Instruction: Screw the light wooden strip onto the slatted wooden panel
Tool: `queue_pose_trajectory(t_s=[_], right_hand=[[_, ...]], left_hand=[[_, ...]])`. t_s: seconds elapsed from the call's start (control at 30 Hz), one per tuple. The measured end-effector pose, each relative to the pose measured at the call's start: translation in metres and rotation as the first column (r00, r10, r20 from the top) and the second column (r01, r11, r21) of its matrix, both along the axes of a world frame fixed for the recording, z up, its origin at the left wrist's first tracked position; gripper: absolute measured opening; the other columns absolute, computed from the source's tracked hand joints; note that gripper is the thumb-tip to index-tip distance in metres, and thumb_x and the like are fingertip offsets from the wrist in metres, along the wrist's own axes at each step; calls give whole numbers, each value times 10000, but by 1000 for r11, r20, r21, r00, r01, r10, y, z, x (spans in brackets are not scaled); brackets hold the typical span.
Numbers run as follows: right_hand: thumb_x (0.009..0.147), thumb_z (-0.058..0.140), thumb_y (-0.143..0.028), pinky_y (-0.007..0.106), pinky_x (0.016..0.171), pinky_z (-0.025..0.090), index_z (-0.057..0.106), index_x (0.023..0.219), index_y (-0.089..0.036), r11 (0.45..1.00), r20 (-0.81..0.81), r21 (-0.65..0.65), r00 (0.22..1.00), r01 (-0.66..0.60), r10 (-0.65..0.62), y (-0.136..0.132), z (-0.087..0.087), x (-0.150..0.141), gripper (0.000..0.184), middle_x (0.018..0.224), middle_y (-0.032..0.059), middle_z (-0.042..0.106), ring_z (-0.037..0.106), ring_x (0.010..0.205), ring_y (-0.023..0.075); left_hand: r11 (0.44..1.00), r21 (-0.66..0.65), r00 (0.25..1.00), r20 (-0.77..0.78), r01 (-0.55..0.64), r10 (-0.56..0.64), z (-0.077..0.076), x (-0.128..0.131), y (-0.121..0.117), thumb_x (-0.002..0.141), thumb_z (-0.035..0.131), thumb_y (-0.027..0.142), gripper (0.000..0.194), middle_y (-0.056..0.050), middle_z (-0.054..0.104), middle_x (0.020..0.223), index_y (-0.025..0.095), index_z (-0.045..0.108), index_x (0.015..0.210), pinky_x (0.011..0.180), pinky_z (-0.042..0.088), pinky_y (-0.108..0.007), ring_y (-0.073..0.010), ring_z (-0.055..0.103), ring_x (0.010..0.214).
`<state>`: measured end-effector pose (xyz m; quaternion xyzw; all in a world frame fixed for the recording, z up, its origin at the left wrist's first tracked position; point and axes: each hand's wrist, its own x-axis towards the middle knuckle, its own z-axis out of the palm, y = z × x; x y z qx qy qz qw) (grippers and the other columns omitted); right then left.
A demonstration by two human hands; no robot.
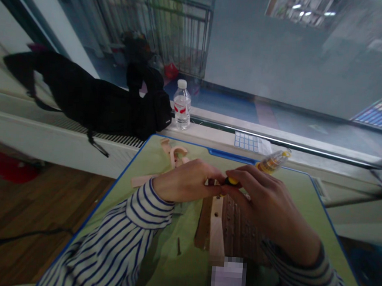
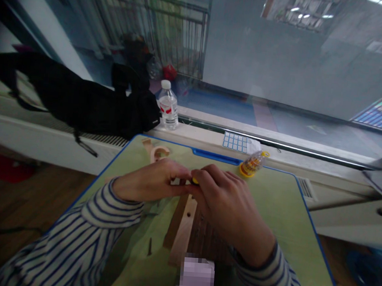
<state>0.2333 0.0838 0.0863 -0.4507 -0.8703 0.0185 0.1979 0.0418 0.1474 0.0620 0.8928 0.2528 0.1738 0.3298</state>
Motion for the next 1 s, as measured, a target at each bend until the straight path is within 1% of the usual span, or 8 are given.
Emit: queue_pose_trajectory(t_s=[0.1,0.27,0.47,0.6,0.7,0.8,0.93,1.0], right_hand=[[945,478,-331,341,745,506,600,1065,-177,1000,3,-8,1000,7,-7,-1,1,-2,230,991,75,658,637,868,198],[939,489,-329,346,740,506,594,1069,-187,1000,14,-21,1000,14,-14,-1,1,-3,219,1003,69,660,639,861,198],[912,524,-262,365,824,513,506,1245,-160,1000,-7,9,1000,-9,9,-5,2,-2,349,1186,92,618,621,984,216],[938,476,-252,361,831,510,565,1143,-185,999,-22,-15,999,-38,37,-6,4,-1,234,1119,63,643,627,956,196],[942,481,-287,357,816,505,576,1104,-190,999,-31,-28,999,-35,34,-4,3,1,212,1059,54,651,632,920,190],[937,496,-307,346,782,501,584,1060,-188,999,-33,-32,999,-20,19,-3,2,2,192,1000,52,652,635,882,186],[935,499,-319,333,748,494,584,1035,-186,1000,-37,-25,999,-16,15,-1,0,2,187,963,57,649,636,848,181],[938,492,-317,330,738,491,584,1032,-184,1000,-36,-21,999,-17,16,-1,0,1,187,959,60,649,635,839,180]], left_hand=[[999,3,998,-35,-47,47,1,1,-1,863,608,313,158,21,650,706,178,690,861,573,342,-201,-100,579,640],[995,25,993,-60,-97,98,1,2,0,843,627,392,222,11,666,716,185,706,851,579,349,-209,-110,586,641],[997,-6,993,-90,-81,80,0,0,1,855,606,419,250,5,675,715,193,711,879,574,349,-210,-115,590,641],[999,-26,999,-40,-38,37,0,-1,1,869,607,344,188,20,671,717,190,715,873,572,339,-193,-89,576,636],[999,-43,1000,-13,3,-3,2,-1,0,898,568,325,205,19,670,715,182,714,886,569,334,-193,-86,570,633],[998,-54,999,-22,33,-34,2,-2,-1,920,533,314,218,5,684,762,175,701,922,595,346,-204,-102,591,681],[999,-40,999,-46,27,-29,3,-2,-1,925,521,310,224,-7,690,780,170,696,929,611,362,-216,-115,600,699],[999,-43,999,-41,14,-15,4,-2,-2,905,549,300,198,-3,692,780,173,700,921,604,365,-213,-111,601,686]])
